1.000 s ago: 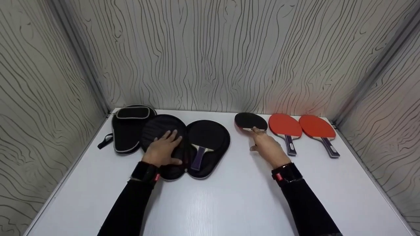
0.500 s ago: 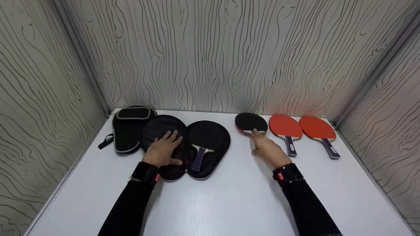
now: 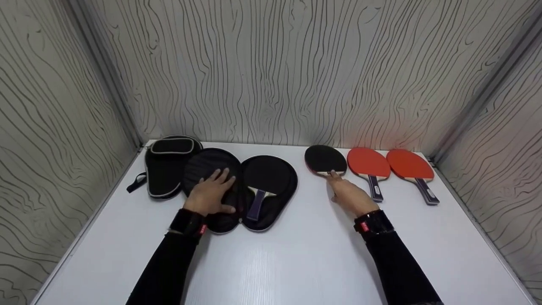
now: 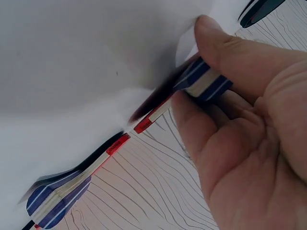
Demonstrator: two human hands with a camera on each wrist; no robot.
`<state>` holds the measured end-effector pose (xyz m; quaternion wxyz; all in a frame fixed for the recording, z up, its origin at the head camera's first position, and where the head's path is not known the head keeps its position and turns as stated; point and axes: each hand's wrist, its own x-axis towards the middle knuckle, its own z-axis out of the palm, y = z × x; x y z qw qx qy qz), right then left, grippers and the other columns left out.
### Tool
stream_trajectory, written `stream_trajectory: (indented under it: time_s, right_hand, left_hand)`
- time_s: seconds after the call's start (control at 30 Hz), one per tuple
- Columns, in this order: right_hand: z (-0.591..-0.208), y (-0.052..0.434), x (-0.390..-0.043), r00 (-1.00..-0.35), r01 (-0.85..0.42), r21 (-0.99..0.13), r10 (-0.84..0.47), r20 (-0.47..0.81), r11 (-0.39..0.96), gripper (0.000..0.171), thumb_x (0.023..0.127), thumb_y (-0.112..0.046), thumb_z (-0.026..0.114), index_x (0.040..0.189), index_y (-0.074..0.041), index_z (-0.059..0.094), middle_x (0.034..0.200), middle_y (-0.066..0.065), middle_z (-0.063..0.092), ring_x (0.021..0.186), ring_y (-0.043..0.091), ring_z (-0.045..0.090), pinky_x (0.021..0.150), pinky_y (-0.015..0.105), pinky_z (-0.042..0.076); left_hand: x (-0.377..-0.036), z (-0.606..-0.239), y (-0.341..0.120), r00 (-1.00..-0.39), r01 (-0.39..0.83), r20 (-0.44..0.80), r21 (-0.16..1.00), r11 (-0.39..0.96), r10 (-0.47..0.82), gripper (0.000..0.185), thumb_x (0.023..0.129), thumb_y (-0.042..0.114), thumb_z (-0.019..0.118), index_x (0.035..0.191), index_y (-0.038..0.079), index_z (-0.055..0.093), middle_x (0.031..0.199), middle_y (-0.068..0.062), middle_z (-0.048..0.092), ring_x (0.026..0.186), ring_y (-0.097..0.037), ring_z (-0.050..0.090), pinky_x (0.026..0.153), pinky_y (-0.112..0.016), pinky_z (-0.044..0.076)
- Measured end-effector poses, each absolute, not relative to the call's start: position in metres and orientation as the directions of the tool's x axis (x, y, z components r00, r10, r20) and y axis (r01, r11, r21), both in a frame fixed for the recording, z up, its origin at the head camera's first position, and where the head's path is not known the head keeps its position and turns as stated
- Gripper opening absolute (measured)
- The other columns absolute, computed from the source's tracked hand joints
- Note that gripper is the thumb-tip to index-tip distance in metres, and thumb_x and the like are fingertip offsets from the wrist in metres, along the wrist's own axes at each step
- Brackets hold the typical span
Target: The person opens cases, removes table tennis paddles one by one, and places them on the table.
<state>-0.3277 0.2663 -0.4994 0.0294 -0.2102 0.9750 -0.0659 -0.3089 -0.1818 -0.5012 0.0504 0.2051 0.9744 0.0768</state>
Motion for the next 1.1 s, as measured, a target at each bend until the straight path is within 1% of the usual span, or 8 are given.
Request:
stream_trajectory:
  time_s: [0.17, 0.33, 0.47, 0.57, 0.67, 0.8, 0.93, 1.1]
  right_hand:
    - [-0.498, 0.267, -0.328, -0.911, -0.401, -0.138, -0.410, -0.048, 0.906, 0.075, 0.104, 0.004, 0.082, 0.168, 0.019, 0.047, 0.178, 0.043, 0.044, 0.159, 0.057, 0.059, 0.126, 0.063, 0.058]
    - [-0.496, 0.267, -0.326, -0.911, -0.384, -0.145, -0.399, -0.100, 0.912, 0.069, 0.108, 0.004, 0.072, 0.169, 0.021, 0.044, 0.179, 0.041, 0.043, 0.165, 0.054, 0.053, 0.129, 0.061, 0.056]
    - [-0.496, 0.268, -0.328, -0.920, -0.355, -0.216, -0.381, -0.093, 0.910, 0.065, 0.108, 0.003, 0.070, 0.168, 0.018, 0.049, 0.179, 0.040, 0.044, 0.154, 0.052, 0.066, 0.120, 0.060, 0.063]
    - [-0.496, 0.266, -0.330, -0.930, -0.338, -0.258, -0.364, -0.057, 0.905, 0.064, 0.107, -0.003, 0.075, 0.165, 0.016, 0.055, 0.177, 0.039, 0.047, 0.143, 0.050, 0.074, 0.113, 0.061, 0.066]
    - [-0.494, 0.261, -0.331, -0.931, -0.350, -0.248, -0.365, -0.017, 0.903, 0.066, 0.109, -0.008, 0.079, 0.165, 0.015, 0.055, 0.177, 0.038, 0.049, 0.155, 0.051, 0.066, 0.125, 0.064, 0.059]
    - [-0.492, 0.249, -0.329, -0.910, -0.413, -0.212, -0.410, 0.059, 0.886, 0.066, 0.110, -0.010, 0.080, 0.167, 0.012, 0.054, 0.177, 0.035, 0.053, 0.162, 0.053, 0.058, 0.130, 0.065, 0.055]
    - [-0.491, 0.231, -0.322, -0.876, -0.481, -0.161, -0.463, 0.137, 0.862, 0.060, 0.110, -0.011, 0.082, 0.163, 0.008, 0.062, 0.173, 0.029, 0.061, 0.157, 0.048, 0.065, 0.125, 0.062, 0.060]
    - [-0.487, 0.201, -0.308, -0.817, -0.565, -0.104, -0.536, 0.212, 0.819, 0.055, 0.107, -0.012, 0.085, 0.157, 0.004, 0.068, 0.165, 0.023, 0.071, 0.149, 0.043, 0.073, 0.121, 0.057, 0.064]
  left_hand:
    - [-0.312, -0.505, -0.184, -0.910, 0.394, -0.065, 0.175, 0.902, 0.410, 0.105, 0.100, 0.056, 0.091, 0.180, 0.005, 0.045, 0.193, -0.026, 0.030, 0.180, -0.052, 0.030, 0.134, -0.084, 0.039]
    - [-0.325, -0.528, -0.192, -0.907, 0.411, -0.011, 0.186, 0.892, 0.421, 0.109, 0.095, 0.059, 0.094, 0.180, 0.009, 0.047, 0.193, -0.023, 0.032, 0.180, -0.051, 0.031, 0.132, -0.086, 0.041]
    - [-0.329, -0.533, -0.194, -0.905, 0.416, -0.007, 0.190, 0.889, 0.425, 0.108, 0.097, 0.061, 0.092, 0.181, 0.010, 0.046, 0.194, -0.023, 0.031, 0.180, -0.050, 0.030, 0.131, -0.087, 0.042]
    - [-0.324, -0.522, -0.191, -0.906, 0.406, -0.047, 0.180, 0.896, 0.420, 0.107, 0.099, 0.057, 0.092, 0.181, 0.007, 0.045, 0.194, -0.025, 0.029, 0.180, -0.052, 0.030, 0.132, -0.087, 0.041]
    - [-0.326, -0.525, -0.192, -0.907, 0.406, -0.041, 0.176, 0.897, 0.419, 0.108, 0.096, 0.056, 0.095, 0.180, 0.008, 0.047, 0.193, -0.025, 0.032, 0.179, -0.053, 0.031, 0.132, -0.087, 0.040]
    - [-0.321, -0.517, -0.188, -0.907, 0.407, -0.039, 0.177, 0.896, 0.420, 0.106, 0.097, 0.055, 0.095, 0.179, 0.007, 0.048, 0.192, -0.026, 0.033, 0.179, -0.053, 0.032, 0.132, -0.086, 0.041]
    - [-0.316, -0.510, -0.185, -0.908, 0.399, -0.053, 0.184, 0.898, 0.415, 0.105, 0.099, 0.054, 0.093, 0.179, 0.005, 0.047, 0.192, -0.026, 0.032, 0.179, -0.053, 0.032, 0.132, -0.086, 0.041]
    - [-0.329, -0.533, -0.193, -0.910, 0.406, -0.012, 0.183, 0.895, 0.415, 0.110, 0.095, 0.061, 0.094, 0.180, 0.010, 0.047, 0.194, -0.023, 0.031, 0.180, -0.052, 0.031, 0.132, -0.087, 0.041]
